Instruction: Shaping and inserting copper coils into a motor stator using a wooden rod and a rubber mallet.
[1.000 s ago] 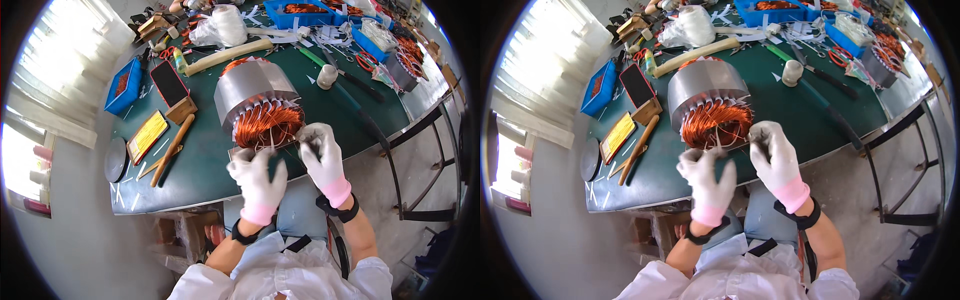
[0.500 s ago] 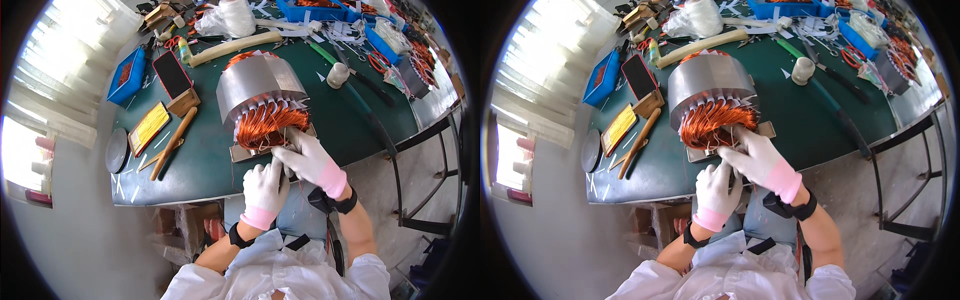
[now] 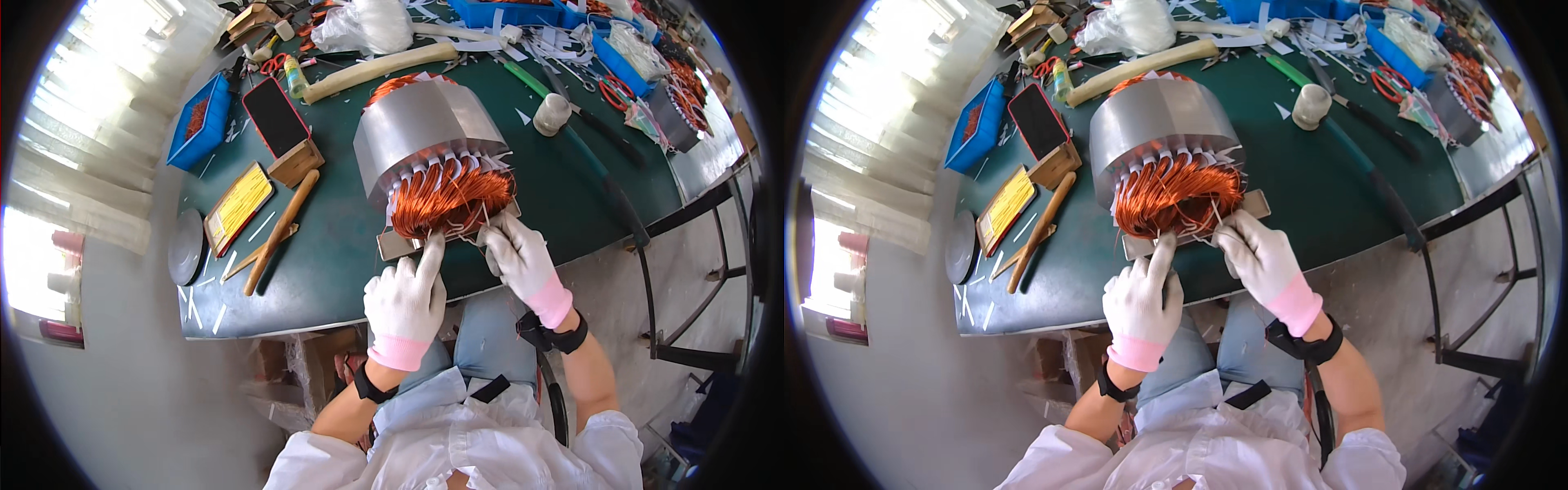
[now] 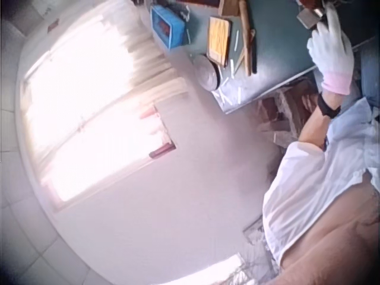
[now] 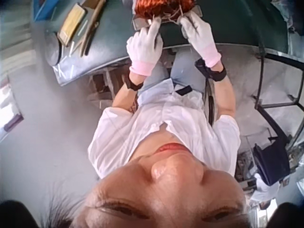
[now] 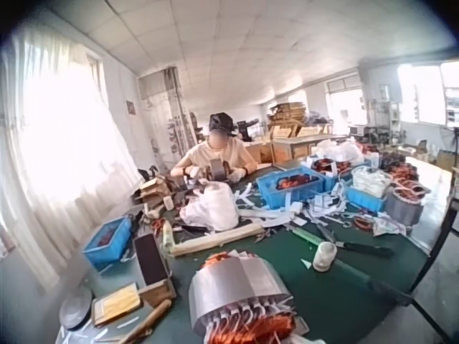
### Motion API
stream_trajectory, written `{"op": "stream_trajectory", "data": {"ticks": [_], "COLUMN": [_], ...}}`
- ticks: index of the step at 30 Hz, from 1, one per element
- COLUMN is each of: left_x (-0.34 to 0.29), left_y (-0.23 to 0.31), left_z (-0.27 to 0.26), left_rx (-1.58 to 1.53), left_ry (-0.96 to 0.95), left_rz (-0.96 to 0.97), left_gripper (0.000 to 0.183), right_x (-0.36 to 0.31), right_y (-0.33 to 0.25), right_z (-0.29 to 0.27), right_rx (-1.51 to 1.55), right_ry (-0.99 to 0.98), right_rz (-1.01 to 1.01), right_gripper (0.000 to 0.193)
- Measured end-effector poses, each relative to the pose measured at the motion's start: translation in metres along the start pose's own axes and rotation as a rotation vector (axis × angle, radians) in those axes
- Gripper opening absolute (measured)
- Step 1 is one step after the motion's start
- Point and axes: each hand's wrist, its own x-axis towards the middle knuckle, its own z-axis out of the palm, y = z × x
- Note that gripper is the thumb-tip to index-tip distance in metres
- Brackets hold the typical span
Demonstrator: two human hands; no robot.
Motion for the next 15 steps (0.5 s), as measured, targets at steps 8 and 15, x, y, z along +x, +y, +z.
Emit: {"op": "stream_trajectory", "data": {"ticks": [8, 15], "left_x": [0.017, 0.014], "left_y": [0.010, 0.014], "left_z": [0.001, 0.008], "left_rx": [-0.388, -0.463], "left_ry": [-0.043, 0.090], "left_rz": [-0.078, -0.048], "left_gripper": [0.035, 0.056], "right_x": [-0.011, 0.006], "right_y": [-0.022, 0.013], "right_z": [0.002, 0.010], "right_rx": [0.389, -0.118], "right_ry": [-0.038, 0.272], "right_rz": [0.352, -0.046], "right_gripper": [0.025, 0.024]}}
